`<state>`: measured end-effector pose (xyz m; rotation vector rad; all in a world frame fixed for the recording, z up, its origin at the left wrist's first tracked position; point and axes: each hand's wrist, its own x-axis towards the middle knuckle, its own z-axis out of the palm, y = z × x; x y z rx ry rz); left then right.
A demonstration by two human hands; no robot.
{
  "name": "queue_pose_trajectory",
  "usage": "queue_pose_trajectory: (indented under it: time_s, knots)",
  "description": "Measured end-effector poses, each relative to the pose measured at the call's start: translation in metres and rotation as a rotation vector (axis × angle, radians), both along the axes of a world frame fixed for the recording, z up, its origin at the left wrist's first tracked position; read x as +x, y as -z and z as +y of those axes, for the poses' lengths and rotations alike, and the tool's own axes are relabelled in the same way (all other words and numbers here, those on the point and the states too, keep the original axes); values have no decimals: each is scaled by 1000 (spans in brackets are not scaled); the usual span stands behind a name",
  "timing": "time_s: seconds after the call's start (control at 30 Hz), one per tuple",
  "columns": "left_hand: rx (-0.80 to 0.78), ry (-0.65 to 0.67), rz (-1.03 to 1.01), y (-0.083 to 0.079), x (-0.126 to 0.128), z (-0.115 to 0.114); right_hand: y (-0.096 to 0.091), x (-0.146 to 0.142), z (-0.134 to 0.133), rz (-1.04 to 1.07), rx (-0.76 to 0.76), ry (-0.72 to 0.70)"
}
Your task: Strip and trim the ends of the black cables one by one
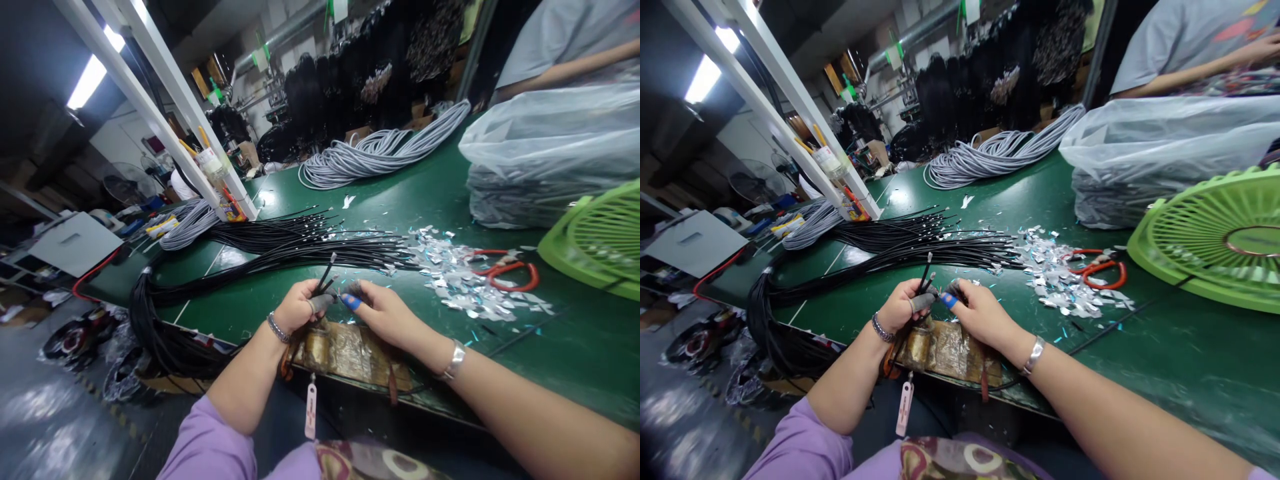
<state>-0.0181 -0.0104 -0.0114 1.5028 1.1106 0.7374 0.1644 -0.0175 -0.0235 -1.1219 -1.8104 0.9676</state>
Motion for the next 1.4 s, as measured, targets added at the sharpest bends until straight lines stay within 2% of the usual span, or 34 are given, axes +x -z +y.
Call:
queue_pose_trajectory:
  time_s: [0.1,0.23,0.33,0.37,0.43,0.53,0.6,0.63,0.73,0.8,0.83,0.9,0.97,1.03,1.1,1.27,1.4]
  knots:
    - [144,58,74,1,-1,0,-3,1,-2,-240,115,-15]
    - [401,84,366,0,1,-1,-11,-1,-10,-628,195,23]
    - [467,85,521,-1,2,-3,-17,-2,-12,-730,192,28]
    - [458,90,509,-1,2,-4,-18,-1,-12,-691,172,18]
    - [353,114,373,-1,0,-4,-17,1,-12,-468,66,-73]
    - [41,207,58,-1,-3,-4,-12,3,-10,68,-236,-314]
    - [-92,233,-50,-2,-4,-3,-9,3,-8,269,-364,-383]
    - [-96,210,-56,-2,-2,-2,-8,3,-6,281,-354,-367]
    - [55,63,20,-5,4,-1,-9,4,1,48,-69,-177]
    - [119,21,48,-6,8,0,-10,7,6,-46,35,-94]
    - [109,14,41,-6,9,0,-10,9,9,-20,11,-74]
    - [39,-21,-13,-6,8,-1,-9,16,15,153,-151,-28]
    - [-6,-92,-74,-6,6,-2,-6,22,19,357,-317,99]
    - [-19,-135,-98,-7,4,-2,-5,25,21,436,-372,178]
    - [-28,-132,-90,-9,4,-3,-5,23,19,398,-352,140]
    - [-67,-92,-92,-15,8,-4,-6,8,10,258,-232,-67]
    - [-85,-52,-95,-14,8,-4,2,2,10,207,-195,-81]
